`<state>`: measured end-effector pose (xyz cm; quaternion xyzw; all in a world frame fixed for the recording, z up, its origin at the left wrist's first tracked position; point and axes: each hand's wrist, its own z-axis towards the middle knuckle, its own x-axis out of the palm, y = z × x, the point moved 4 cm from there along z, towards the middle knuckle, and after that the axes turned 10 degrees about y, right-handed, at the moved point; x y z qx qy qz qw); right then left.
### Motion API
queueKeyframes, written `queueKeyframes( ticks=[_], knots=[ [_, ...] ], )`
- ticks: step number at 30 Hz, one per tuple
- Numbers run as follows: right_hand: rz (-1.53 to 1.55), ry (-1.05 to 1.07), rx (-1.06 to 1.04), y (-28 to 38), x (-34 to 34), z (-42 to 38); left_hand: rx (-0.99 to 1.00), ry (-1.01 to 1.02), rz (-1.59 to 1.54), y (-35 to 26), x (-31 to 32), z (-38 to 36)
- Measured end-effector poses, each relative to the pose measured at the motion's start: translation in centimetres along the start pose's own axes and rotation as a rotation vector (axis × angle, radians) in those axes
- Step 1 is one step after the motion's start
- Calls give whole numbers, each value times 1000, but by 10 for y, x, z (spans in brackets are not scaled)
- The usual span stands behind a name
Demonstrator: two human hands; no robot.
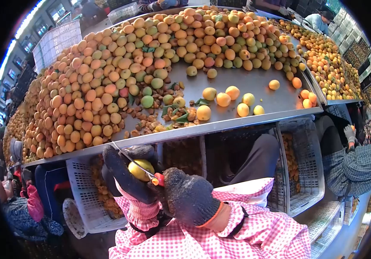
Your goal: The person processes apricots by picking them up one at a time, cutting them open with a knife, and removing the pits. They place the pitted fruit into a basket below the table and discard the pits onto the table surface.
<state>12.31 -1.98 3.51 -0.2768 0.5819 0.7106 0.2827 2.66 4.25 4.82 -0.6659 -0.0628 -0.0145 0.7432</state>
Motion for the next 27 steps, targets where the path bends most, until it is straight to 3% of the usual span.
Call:
queueKeyframes(
  ticks=[2,4,6,8,9,13,15,16,18,22,27],
  knots=[
    [49,-12,-36,0,5,9,-70,-108,-112,11,-9,5],
    [-57,-73,-308,8,11,15,-30,89,-218,25,-22,14],
    [119,23,-254,2,12,26,110,118,-236,39,-27,19],
    [906,369,-286,-6,13,29,417,80,57,29,-24,17],
    [912,370,-305,-2,4,25,141,194,-544,32,-21,22],
    [918,279,-123,6,-32,-4,191,35,-604,2,-4,10],
    [486,46,-126,-6,-34,-13,-95,174,-675,-4,11,5],
    [486,25,-118,-9,-32,-17,-242,248,-704,-6,20,1],
    [304,-40,-47,-15,-33,-24,-242,214,-593,-11,32,-7],
    [243,-40,-40,-16,-36,-33,-179,197,-502,-13,39,-18],
    [227,5,-87,-12,-48,-30,-6,340,-276,-29,41,-20]
  ],
)
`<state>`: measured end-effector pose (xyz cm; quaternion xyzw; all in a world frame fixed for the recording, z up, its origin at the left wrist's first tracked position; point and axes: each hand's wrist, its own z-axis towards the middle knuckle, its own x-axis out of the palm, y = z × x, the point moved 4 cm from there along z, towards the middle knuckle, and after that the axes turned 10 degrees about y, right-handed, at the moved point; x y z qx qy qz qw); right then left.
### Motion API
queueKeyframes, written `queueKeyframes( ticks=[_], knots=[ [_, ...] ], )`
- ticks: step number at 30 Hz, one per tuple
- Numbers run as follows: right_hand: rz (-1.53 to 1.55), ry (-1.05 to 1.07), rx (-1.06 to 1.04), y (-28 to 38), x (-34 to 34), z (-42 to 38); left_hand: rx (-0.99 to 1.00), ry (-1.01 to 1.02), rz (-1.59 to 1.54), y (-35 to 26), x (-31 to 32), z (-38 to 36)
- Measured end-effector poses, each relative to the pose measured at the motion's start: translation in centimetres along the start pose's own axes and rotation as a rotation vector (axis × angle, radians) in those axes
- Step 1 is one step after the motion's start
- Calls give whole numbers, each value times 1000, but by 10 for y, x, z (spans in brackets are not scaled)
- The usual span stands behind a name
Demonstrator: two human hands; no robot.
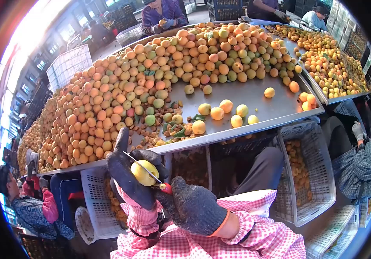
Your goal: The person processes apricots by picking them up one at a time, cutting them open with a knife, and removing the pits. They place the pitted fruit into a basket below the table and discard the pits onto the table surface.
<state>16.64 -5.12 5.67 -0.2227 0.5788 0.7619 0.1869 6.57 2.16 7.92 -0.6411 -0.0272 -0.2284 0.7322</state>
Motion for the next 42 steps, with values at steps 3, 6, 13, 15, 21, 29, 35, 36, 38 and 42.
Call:
queueKeyframes(
  ticks=[3,6,13,15,21,29,35,36,38,42],
  knots=[
    [56,153,115,-6,-18,11,-32,61,28,9,-3,12],
    [154,223,95,-18,-23,18,-86,189,-230,13,-5,19],
    [329,-110,-1,-17,3,12,-124,150,-568,40,-11,8],
    [255,-96,-41,-17,-2,12,-164,282,-462,36,-25,13],
    [357,339,96,-17,-26,32,-282,544,-168,20,-49,50],
    [375,14,-6,-33,11,46,-171,206,-354,41,-37,31],
    [118,311,-80,-31,-23,81,-297,456,-95,8,-65,78],
    [137,275,-247,-42,-22,87,-283,435,-59,14,-68,85],
    [7,299,-126,-44,-31,103,-205,406,-34,37,-71,99],
    [-399,138,-135,-56,-17,131,-173,245,-479,74,-65,124]
  ],
)
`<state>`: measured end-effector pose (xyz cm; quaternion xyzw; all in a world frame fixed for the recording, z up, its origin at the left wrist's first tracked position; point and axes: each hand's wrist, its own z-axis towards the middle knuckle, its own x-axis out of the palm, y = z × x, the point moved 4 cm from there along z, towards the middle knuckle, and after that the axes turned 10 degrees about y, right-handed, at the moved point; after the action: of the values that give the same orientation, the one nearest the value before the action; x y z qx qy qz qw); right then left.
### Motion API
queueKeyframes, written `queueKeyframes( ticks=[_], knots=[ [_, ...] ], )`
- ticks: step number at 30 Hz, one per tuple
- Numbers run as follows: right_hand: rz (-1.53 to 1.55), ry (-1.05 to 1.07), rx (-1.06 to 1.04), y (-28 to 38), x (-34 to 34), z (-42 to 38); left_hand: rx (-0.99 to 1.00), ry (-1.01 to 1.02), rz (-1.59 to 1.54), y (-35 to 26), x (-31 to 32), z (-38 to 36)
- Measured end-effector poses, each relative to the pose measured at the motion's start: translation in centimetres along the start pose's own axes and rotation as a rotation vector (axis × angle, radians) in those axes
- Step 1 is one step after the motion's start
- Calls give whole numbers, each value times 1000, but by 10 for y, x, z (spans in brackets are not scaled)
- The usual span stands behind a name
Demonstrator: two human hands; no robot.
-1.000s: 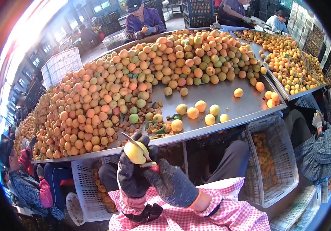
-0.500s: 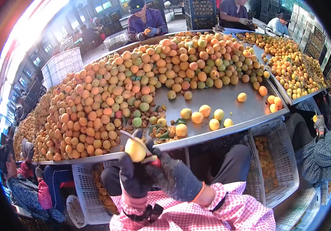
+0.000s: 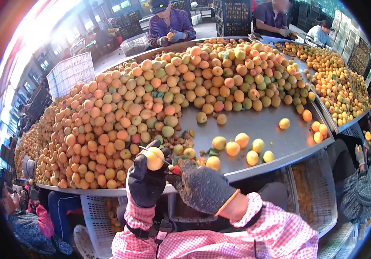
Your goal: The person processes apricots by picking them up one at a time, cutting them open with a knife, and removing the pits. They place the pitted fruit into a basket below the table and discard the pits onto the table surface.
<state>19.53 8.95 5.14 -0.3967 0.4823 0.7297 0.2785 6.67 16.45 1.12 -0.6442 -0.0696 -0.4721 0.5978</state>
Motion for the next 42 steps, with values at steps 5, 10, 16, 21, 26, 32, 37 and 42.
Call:
queueKeyframes(
  ticks=[5,10,16,21,26,32,37,42],
  knots=[
    [336,38,186,-30,10,29,38,-46,412,-23,-19,30],
    [263,103,148,-74,28,67,-164,-240,495,-1,-75,50],
    [45,203,323,-60,56,86,-104,-239,519,4,-73,64],
    [35,21,202,-57,54,92,23,-275,910,7,-83,59],
    [221,123,150,-57,41,92,-90,-157,959,0,-76,45],
    [202,268,-4,-62,39,86,-74,-60,883,-8,-72,33],
    [202,171,-64,-69,47,81,-306,-158,463,-6,-74,24],
    [196,273,137,-87,43,81,-399,11,382,-2,-68,30]
  ],
)
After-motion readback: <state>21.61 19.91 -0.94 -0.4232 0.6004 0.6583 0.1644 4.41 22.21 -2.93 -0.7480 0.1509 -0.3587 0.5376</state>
